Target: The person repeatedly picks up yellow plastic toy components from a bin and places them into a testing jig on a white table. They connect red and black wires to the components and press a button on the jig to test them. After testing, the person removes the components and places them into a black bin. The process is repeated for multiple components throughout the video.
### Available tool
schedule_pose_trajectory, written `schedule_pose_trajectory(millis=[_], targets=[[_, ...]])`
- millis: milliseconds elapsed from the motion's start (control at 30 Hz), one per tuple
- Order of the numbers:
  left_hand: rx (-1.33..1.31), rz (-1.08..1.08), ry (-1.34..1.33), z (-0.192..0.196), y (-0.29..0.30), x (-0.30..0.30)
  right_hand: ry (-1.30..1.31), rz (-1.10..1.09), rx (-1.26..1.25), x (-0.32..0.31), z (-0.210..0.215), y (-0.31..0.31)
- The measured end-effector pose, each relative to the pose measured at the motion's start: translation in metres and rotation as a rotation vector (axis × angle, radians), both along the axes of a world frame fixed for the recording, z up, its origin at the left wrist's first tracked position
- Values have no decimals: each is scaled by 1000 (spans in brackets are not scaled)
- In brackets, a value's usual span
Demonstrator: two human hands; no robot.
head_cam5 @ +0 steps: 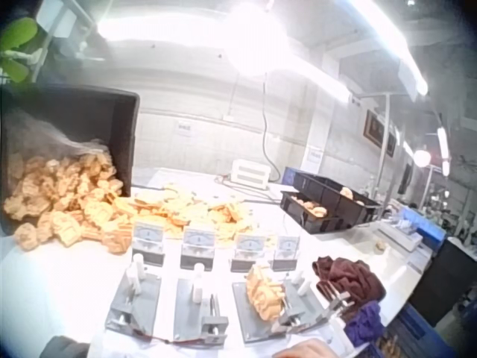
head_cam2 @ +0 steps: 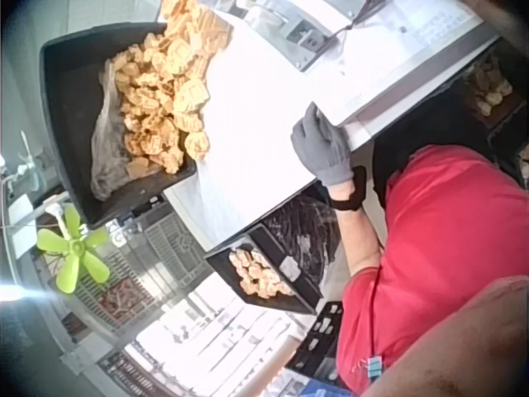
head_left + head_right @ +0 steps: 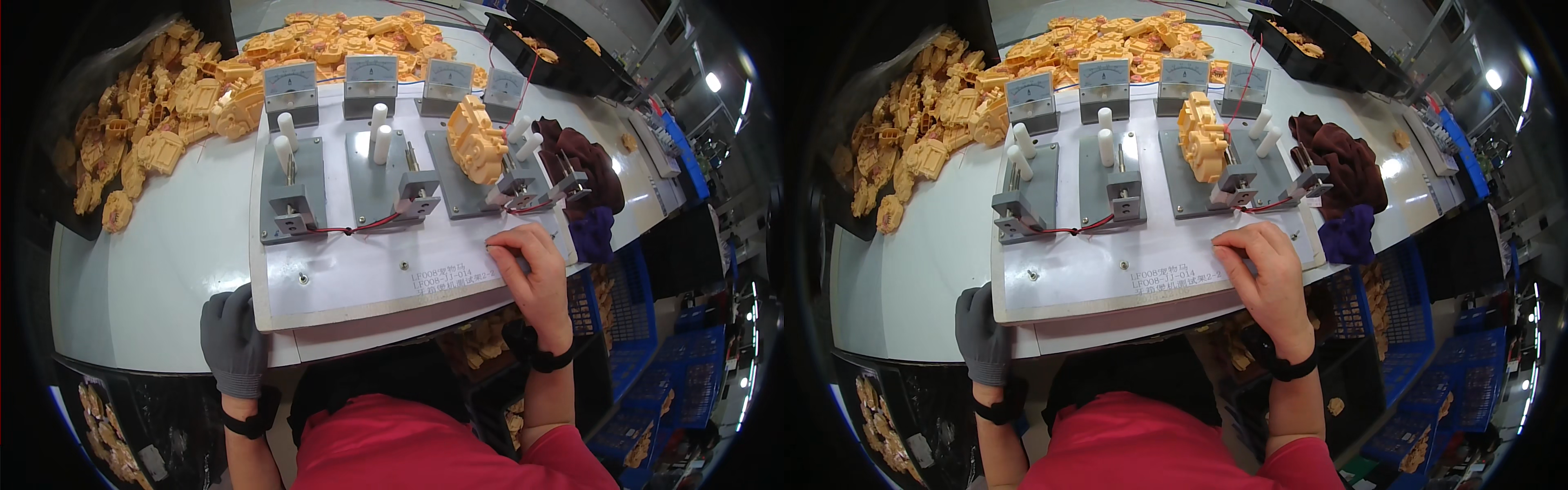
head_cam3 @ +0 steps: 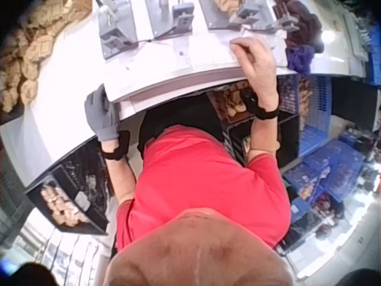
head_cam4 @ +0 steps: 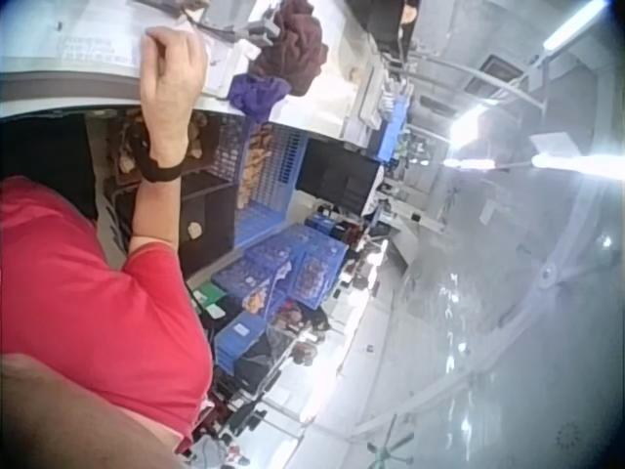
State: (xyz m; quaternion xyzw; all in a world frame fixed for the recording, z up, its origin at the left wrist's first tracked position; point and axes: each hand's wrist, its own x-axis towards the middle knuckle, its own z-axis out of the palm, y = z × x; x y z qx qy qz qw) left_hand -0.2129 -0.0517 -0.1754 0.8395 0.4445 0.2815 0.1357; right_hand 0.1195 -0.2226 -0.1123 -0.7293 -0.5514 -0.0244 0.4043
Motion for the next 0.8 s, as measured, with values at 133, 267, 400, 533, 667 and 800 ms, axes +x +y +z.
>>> schedule_pose_trajectory(millis=[133, 267, 400, 533, 667, 800], targets=[[-9, 5, 3, 2, -1, 1, -5, -13, 0, -1, -1, 3], [-7, -7, 1, 3, -2, 1, -7, -21, -3, -2, -1, 4], [-12, -11, -10, 2, -1, 0, 9, -17, -23, -3, 2, 4], [-12, -11, -8, 2, 0, 1, 26, -23, -25, -4, 3, 5], [7, -7, -14, 2, 0, 1, 5, -14, -7, -4, 2, 5], [103, -20, -54, 3, 0, 6, 5, -20, -4, -4, 2, 5]])
